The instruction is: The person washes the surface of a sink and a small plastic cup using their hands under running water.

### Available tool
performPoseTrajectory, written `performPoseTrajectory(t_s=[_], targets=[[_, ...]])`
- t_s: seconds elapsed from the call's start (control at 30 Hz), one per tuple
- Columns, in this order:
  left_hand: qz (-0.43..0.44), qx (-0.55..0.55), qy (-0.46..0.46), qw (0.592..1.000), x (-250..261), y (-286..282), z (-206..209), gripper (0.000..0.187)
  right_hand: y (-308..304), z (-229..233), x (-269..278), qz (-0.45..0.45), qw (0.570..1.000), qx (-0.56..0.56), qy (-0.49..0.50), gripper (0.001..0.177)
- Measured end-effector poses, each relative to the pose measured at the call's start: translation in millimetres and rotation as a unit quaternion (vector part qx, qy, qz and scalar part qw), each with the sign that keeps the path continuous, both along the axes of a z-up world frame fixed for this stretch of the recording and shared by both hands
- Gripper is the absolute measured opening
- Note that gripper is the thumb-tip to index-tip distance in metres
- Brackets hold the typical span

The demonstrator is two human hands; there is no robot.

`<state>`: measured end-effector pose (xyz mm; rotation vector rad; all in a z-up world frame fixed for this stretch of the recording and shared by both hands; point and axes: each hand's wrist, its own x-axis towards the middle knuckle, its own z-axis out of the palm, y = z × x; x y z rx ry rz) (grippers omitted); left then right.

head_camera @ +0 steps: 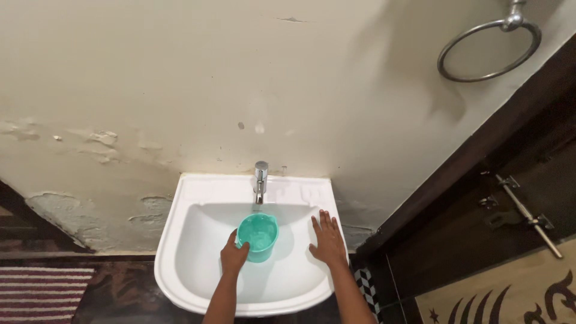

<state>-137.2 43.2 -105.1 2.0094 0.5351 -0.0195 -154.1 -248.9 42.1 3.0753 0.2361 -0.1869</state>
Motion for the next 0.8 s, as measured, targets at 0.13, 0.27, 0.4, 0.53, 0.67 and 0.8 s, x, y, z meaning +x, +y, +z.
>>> performPoseTrajectory(t_s=[0.13, 0.27, 0.4, 0.53, 0.67, 0.8], targets=[[-0.007, -0.009, -0.008, 1.000, 2.1, 0.3, -3.6, 0.076, 0.2, -3.4, 4.5, -0.001, 1.000, 0.007, -0.009, 0.093], [-0.001, -0.029, 0.006, 1.000, 1.3, -0.6, -5.2, 0.076, -0.5, -8.7, 5.1, -0.003, 1.000, 0.022, -0.012, 0.091], [0.010, -0.050, -0.002, 0.999, 2.5, -2.1, -3.6, 0.077, -0.7, -7.1, 5.6, 0.000, 0.999, 0.027, -0.023, 0.091], [0.042, -0.065, -0.026, 0.997, 3.8, -3.6, -2.0, 0.070, -0.1, -2.4, 5.5, -0.006, 1.000, 0.028, -0.007, 0.089], [0.070, -0.052, -0.090, 0.992, -1.5, -3.7, 10.7, 0.058, -5.6, -7.9, 7.1, 0.005, 0.999, 0.037, -0.019, 0.087], [0.036, -0.024, -0.034, 0.998, -16.4, -8.2, 44.5, 0.061, -11.9, -20.5, 12.4, 0.015, 0.998, 0.054, -0.039, 0.084]])
